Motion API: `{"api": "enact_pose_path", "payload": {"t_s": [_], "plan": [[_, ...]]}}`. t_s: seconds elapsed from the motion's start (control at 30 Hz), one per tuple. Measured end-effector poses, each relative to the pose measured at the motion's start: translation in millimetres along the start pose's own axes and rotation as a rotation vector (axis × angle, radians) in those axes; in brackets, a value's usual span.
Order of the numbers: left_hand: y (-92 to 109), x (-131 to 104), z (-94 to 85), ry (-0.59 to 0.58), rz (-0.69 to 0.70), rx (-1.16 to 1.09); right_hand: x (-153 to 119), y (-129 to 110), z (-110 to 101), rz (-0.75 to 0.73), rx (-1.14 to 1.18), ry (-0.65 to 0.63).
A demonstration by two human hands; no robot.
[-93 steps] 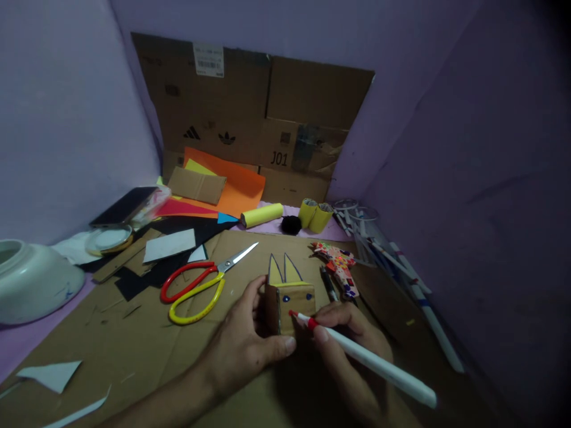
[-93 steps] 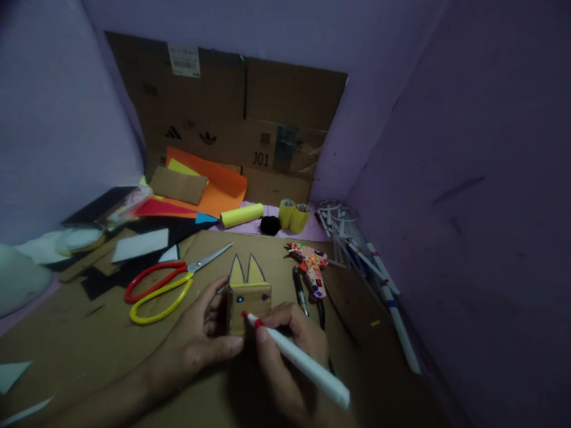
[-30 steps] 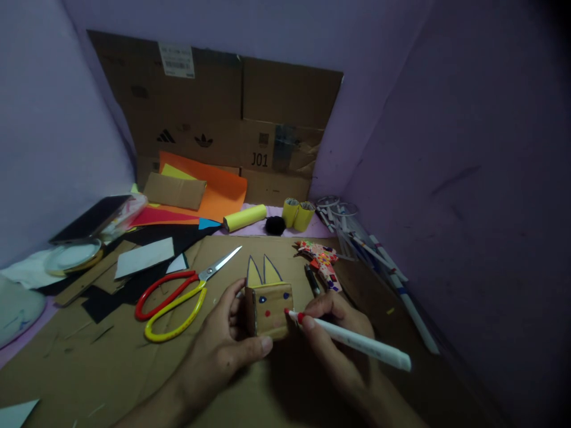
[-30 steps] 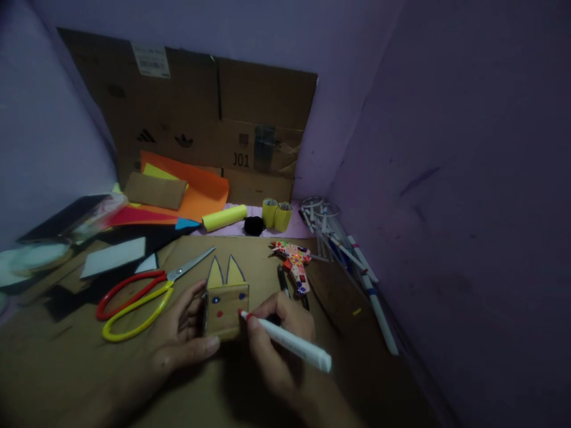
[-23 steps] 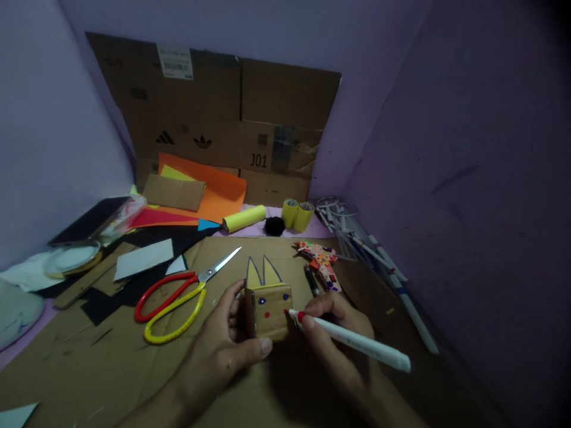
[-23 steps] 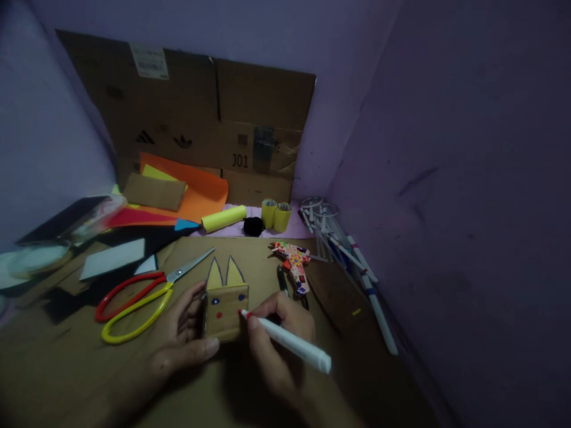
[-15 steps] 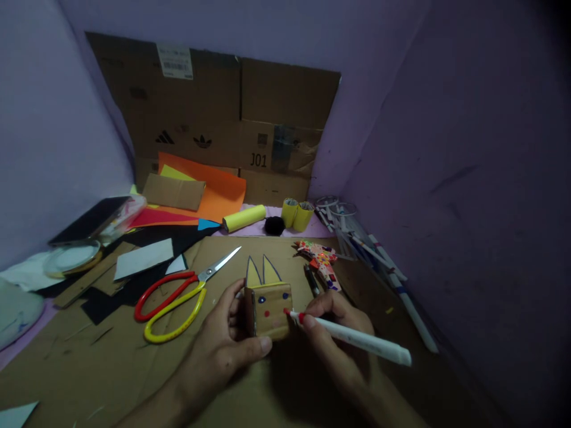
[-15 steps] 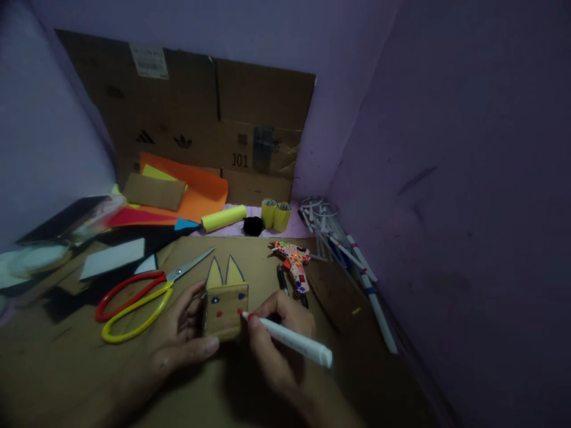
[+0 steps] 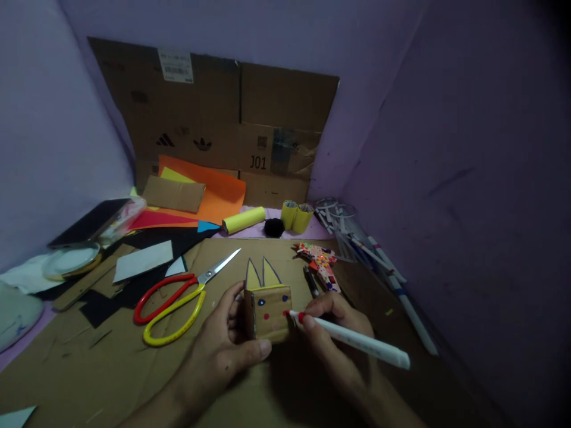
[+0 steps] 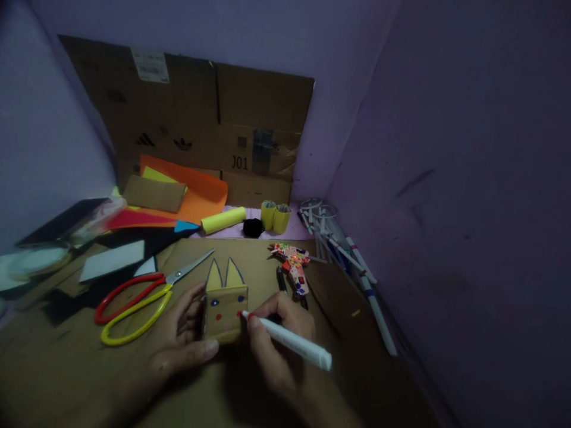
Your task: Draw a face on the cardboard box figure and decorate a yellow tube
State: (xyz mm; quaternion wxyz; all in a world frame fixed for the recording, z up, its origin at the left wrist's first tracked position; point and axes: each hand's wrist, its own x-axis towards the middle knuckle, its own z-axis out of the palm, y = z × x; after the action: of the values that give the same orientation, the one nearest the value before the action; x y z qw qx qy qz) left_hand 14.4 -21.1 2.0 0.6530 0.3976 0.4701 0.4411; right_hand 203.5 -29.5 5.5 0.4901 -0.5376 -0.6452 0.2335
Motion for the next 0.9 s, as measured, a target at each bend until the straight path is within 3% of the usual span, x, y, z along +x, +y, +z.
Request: {"api": "enact_pose_path", "payload": {"t_s": [0.2,0.5,0.9], "plan": [[-1.1,0.1,0.6,0.026,0.01,0.052,-1.0,0.8,3.1,-0.006,0.023,-0.025],[0.7,-0.2,1.3,0.015,0.0,0.043,-3.0,-5.5,8.7,0.04,0.041,0.075],[1.3,-1.1,3.8,0.034,-0.007,0.008,-3.0,-6.7,7.1,0.038,0.019,0.061]]}}
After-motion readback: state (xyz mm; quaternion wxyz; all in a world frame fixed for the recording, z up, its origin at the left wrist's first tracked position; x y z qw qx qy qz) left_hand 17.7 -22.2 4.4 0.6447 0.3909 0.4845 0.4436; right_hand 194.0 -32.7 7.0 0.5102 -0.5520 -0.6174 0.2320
